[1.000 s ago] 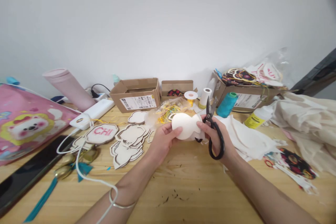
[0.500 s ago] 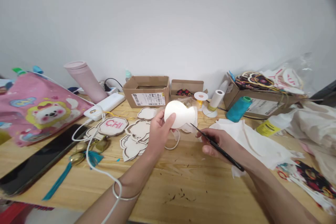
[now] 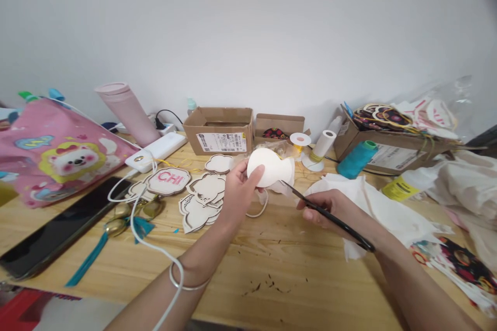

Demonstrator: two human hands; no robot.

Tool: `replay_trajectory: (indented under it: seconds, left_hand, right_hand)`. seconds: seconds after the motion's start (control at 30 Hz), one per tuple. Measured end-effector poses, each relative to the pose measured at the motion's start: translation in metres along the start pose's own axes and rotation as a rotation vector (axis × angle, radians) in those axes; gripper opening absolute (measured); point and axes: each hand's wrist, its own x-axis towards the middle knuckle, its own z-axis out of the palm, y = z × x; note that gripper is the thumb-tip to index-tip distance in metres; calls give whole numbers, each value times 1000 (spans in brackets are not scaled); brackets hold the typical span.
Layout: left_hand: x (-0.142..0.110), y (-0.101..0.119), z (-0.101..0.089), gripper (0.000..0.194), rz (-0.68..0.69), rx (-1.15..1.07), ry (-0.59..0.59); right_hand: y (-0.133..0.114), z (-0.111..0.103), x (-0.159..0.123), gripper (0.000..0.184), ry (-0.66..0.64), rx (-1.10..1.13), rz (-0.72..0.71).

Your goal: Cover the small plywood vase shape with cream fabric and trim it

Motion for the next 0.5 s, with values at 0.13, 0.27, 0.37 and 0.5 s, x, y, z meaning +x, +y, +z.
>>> replay_trajectory:
  seconds: [0.13, 0.27, 0.37, 0.5]
  left_hand:
    - [0, 0, -1, 32, 3, 23, -25]
    - [1, 0, -2, 33, -6, 13, -28]
    - [2, -1, -2, 33, -11, -24, -33]
    - [3, -4, -4, 31, 2, -53, -50]
  right_hand:
    - [-2, 0, 0, 26, -9, -8, 6]
    - [-3, -1, 0, 30, -37, -26, 41]
    - [-2, -3, 0, 32, -72, -33, 60]
    - [0, -4, 0, 33, -84, -42, 76]
